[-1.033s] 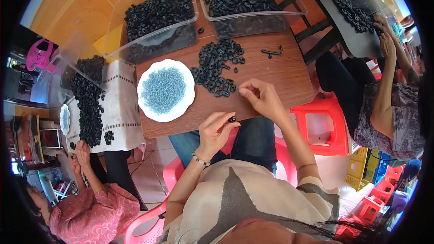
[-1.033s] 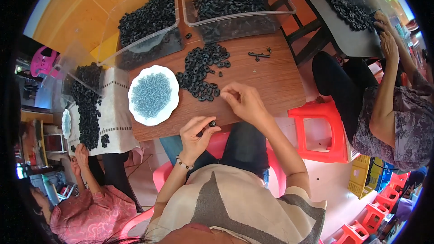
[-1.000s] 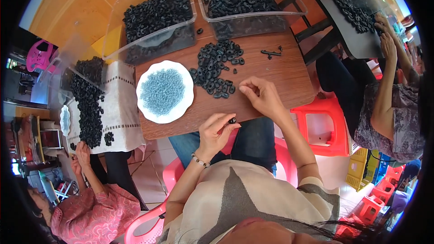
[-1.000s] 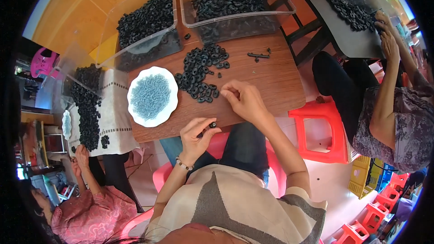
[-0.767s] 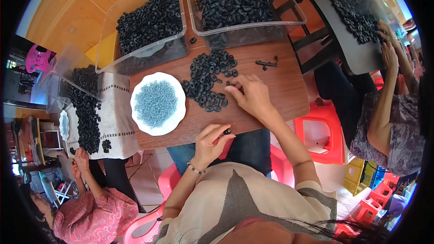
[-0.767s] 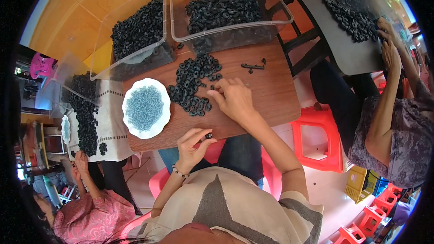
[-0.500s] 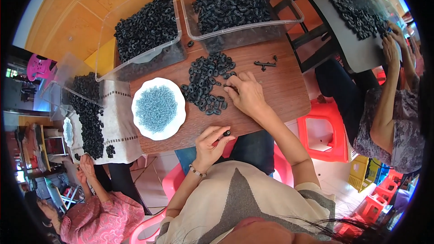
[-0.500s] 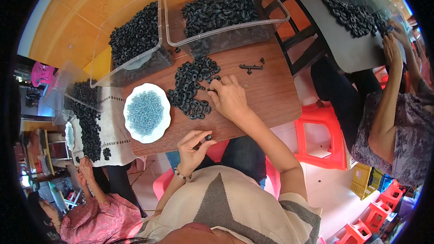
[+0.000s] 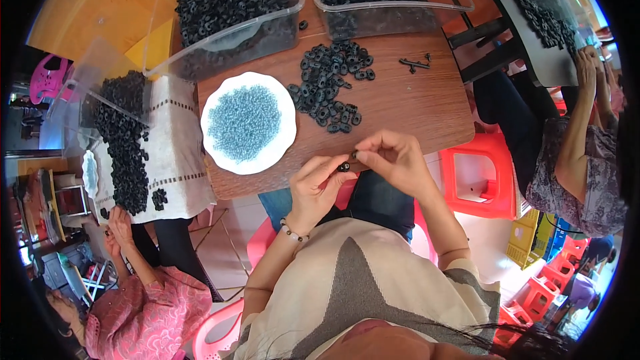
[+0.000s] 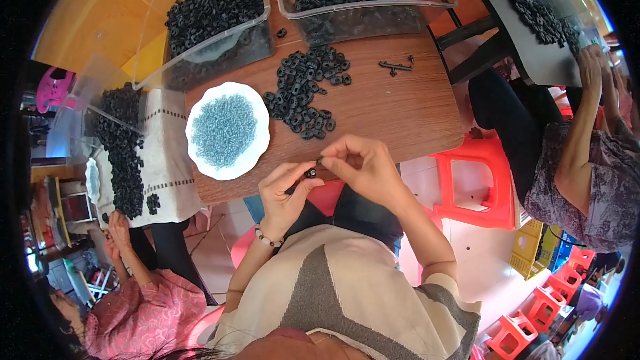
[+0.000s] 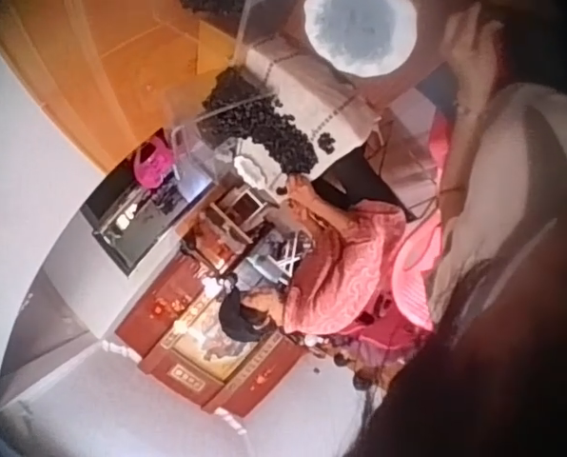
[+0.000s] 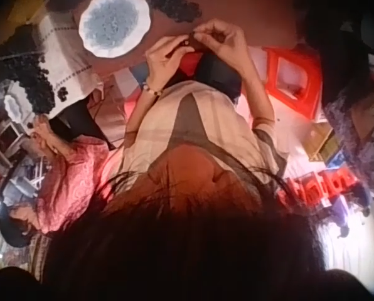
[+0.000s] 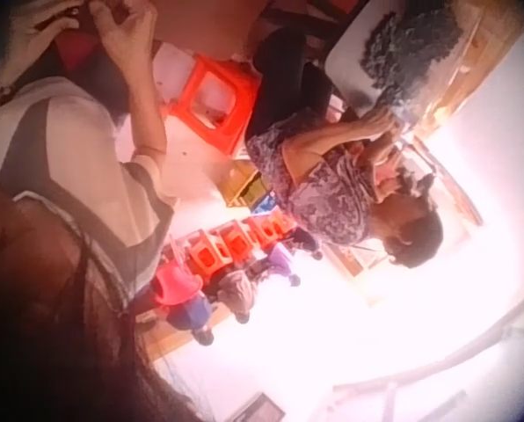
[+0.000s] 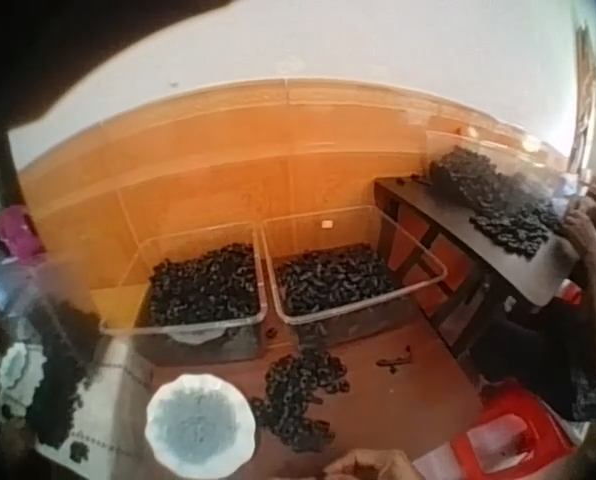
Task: Assembling small components by manually inserting tiny blue beads into black plastic grommets.
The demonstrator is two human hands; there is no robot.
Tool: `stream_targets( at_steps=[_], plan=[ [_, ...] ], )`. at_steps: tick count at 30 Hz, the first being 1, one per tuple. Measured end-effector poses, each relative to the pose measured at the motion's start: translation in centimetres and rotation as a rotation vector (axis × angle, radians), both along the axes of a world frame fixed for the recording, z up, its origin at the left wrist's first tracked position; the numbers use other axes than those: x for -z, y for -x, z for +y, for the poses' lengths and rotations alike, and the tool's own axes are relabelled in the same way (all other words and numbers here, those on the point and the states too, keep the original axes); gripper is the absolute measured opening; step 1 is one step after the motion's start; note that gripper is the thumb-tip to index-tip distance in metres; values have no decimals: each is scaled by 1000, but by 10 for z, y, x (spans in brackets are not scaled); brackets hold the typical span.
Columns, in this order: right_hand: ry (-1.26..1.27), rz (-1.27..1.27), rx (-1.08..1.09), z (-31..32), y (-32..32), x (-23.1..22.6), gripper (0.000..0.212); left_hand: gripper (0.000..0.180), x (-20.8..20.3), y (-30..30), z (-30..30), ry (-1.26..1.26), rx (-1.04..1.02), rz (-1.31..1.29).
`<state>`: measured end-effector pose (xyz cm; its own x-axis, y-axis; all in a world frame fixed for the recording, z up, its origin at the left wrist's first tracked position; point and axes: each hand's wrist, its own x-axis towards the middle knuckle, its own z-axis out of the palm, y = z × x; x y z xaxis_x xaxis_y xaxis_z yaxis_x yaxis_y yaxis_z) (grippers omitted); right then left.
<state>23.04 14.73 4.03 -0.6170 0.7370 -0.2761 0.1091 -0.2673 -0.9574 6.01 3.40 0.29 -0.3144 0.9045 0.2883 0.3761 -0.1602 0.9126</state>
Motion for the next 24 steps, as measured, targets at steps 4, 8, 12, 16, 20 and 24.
stream_targets(
  at_steps=[4,8,12,16,20,24],
  plan=[
    [-152,-70,-33,-20,-6,-10,17,34,0,1,-8,-14,-7,9],
    [-272,-88,17,-32,-7,-11,17,34,-4,-4,-13,-22,10,83],
    [-397,-121,-13,-36,-8,-10,14,35,-3,-7,-18,-40,10,126],
    [-452,-128,-55,-38,-8,-8,10,36,1,-5,-23,-46,42,182],
    [-516,-152,-43,-41,-9,-3,8,36,1,-7,-28,-19,77,227],
    [-482,-146,-60,-42,-12,-1,9,33,-1,-12,-30,9,63,232]
  ],
)
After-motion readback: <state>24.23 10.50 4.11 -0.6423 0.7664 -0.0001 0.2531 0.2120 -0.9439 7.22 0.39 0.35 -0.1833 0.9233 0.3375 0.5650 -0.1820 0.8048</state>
